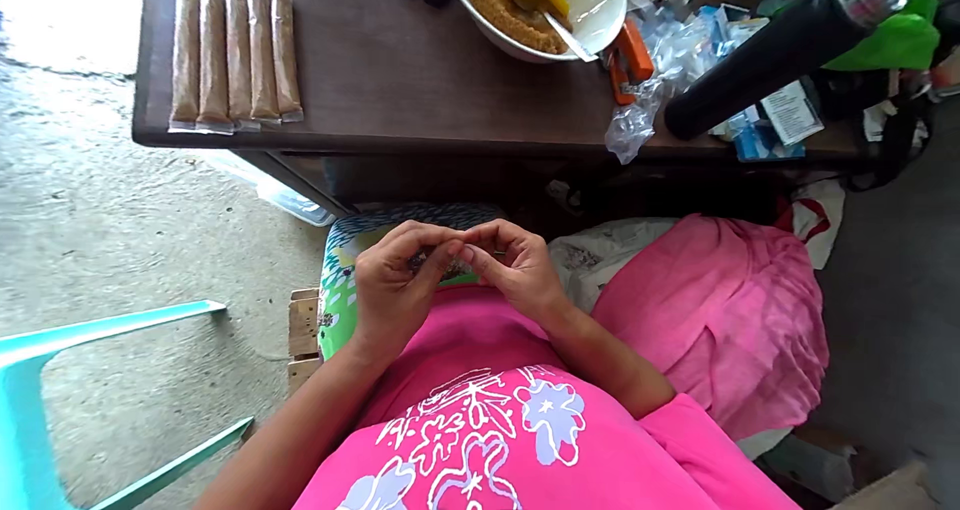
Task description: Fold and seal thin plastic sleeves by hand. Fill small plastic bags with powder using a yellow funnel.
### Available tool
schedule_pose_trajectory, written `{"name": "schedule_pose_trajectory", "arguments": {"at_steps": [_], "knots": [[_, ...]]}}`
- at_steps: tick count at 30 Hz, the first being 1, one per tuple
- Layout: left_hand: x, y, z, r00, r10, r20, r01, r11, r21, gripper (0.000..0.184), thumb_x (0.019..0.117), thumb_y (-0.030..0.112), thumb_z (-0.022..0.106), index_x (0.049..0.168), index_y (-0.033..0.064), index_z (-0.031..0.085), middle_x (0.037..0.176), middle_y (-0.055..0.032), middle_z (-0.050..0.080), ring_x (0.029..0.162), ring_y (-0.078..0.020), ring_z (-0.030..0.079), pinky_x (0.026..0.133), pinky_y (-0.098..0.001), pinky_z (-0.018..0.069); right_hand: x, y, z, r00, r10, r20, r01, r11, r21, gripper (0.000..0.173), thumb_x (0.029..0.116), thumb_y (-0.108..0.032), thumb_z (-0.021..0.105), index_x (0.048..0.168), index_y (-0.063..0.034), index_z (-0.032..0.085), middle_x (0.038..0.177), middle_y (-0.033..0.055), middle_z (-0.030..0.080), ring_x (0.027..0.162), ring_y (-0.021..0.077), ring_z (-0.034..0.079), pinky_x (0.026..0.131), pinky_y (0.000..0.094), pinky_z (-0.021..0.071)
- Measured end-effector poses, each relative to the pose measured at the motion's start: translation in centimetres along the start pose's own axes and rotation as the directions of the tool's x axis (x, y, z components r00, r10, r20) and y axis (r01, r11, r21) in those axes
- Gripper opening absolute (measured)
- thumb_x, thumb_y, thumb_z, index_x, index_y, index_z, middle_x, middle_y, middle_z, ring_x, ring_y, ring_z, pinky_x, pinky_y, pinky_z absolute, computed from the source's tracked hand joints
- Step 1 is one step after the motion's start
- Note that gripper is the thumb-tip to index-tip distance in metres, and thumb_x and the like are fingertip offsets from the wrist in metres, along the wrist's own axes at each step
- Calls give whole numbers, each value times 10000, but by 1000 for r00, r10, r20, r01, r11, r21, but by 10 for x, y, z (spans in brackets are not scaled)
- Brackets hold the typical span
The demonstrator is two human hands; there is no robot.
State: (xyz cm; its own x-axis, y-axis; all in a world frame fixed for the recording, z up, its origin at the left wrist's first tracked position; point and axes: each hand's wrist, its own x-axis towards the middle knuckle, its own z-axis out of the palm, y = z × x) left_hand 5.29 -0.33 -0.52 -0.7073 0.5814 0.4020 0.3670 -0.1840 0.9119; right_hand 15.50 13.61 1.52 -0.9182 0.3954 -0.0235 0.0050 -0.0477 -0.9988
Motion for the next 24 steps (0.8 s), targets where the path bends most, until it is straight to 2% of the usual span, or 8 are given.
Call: {"name": "schedule_pose_trajectory", "arguments": {"at_steps": [5,9,12,15,17,19,21,24], "knots": [[-1,0,12,973,-203,108,225,938,-263,383,961,252,714,1315,173,591,1140,108,672,984,-27,665,873,-208,571,-1,0,-2,986,-78,-150,88,994,62,128,935,-1,696,1063,-5,701,855,20,701,652,11,613,587,158,531],[-4,-1,20,956,-287,65,293,909,-296,185,923,80,721,1084,170,699,977,82,738,865,-40,703,795,-222,603,0,6,-1,972,-160,-172,171,984,48,129,929,18,693,1056,9,715,894,29,718,667,-1,605,604,156,523],[-2,-3,19,959,-284,13,276,919,-282,158,913,74,734,1035,173,727,969,87,752,848,-33,708,792,-214,603,1,9,-6,933,-331,-140,293,926,-238,171,928,-44,708,1089,3,742,1099,82,660,740,30,587,600,163,515],[-2,-4,16,965,-262,15,256,926,-277,114,920,120,741,1018,177,736,955,84,753,843,-36,709,793,-215,603,9,8,-36,803,-571,-171,320,654,-685,255,933,-225,746,1145,-85,745,1274,141,617,949,117,630,738,233,551],[-3,-6,15,965,-260,25,256,925,-281,90,928,141,735,1008,181,738,940,89,754,840,-33,706,796,-209,597,18,4,-70,692,-696,-191,205,444,-872,287,944,-275,743,1169,-100,708,1337,187,575,1104,241,609,898,349,533],[-2,-7,14,962,-269,36,268,922,-280,70,933,146,730,994,178,741,926,92,750,835,-31,703,797,-206,594,29,-1,-103,620,-756,-209,46,301,-953,358,937,-321,745,1206,-90,692,1380,243,528,1171,349,554,962,451,468],[-1,-9,14,962,-267,50,270,923,-274,61,931,134,724,984,163,737,922,81,749,835,-41,704,798,-214,596,42,-4,-128,634,-748,-194,-105,165,-981,414,912,-394,750,1198,-97,715,1411,294,515,1193,443,535,968,536,446],[0,-10,14,965,-253,71,263,925,-275,41,937,144,725,974,137,742,919,64,750,843,-50,703,796,-220,593,54,-4,-147,755,-616,-224,-212,93,-973,316,901,-389,758,1028,-99,770,1405,229,574,1243,456,541,939,598,451]]}}
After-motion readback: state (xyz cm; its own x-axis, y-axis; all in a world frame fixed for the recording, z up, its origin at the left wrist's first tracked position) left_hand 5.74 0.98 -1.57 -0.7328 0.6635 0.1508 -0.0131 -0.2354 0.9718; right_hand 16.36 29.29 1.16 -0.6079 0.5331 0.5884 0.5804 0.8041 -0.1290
